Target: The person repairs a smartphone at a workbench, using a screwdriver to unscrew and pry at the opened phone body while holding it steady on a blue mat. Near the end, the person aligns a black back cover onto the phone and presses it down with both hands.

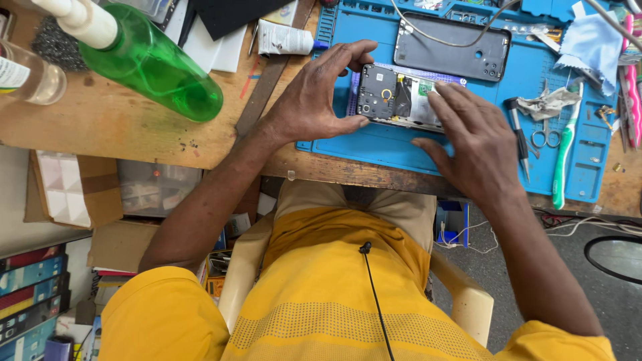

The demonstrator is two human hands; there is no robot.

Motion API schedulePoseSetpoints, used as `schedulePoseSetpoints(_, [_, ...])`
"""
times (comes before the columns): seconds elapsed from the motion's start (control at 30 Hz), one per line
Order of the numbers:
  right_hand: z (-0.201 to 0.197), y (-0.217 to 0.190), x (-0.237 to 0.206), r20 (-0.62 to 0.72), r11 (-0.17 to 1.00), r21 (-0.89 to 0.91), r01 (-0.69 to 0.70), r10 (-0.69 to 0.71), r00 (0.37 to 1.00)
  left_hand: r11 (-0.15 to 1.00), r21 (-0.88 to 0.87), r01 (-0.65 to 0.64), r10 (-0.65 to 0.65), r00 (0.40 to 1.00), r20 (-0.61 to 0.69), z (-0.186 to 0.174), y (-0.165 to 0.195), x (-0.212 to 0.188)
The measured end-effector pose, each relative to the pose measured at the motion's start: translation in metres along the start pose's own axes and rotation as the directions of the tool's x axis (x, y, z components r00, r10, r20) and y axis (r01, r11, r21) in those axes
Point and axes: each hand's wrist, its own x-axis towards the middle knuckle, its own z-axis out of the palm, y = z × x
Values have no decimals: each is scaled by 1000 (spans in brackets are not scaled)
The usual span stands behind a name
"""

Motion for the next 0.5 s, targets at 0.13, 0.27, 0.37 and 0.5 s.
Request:
schedulePoseSetpoints(0.13, [2, -7, 16, -22, 998, 2, 64, -64, 998, 1000, -2, 14, -14, 998, -56, 4, 6, 7])
schedulePoseSetpoints(0.27, [-3, 0, 19, -234, 999, 33, 33, -24, 972, 922, -345, 177, -215, 974, -75, 9, 10, 14])
schedulePoseSetpoints(0.37, [-9, 0, 24, -241, 953, 265, -145, 211, 947, 817, -577, -3, -131, 973, -191, 18, 14, 24])
schedulePoseSetpoints(0.5, [-9, -10, 47, -31, 599, 720, -350, 532, 846, 518, -848, -109, -209, 946, -249, 43, 21, 44])
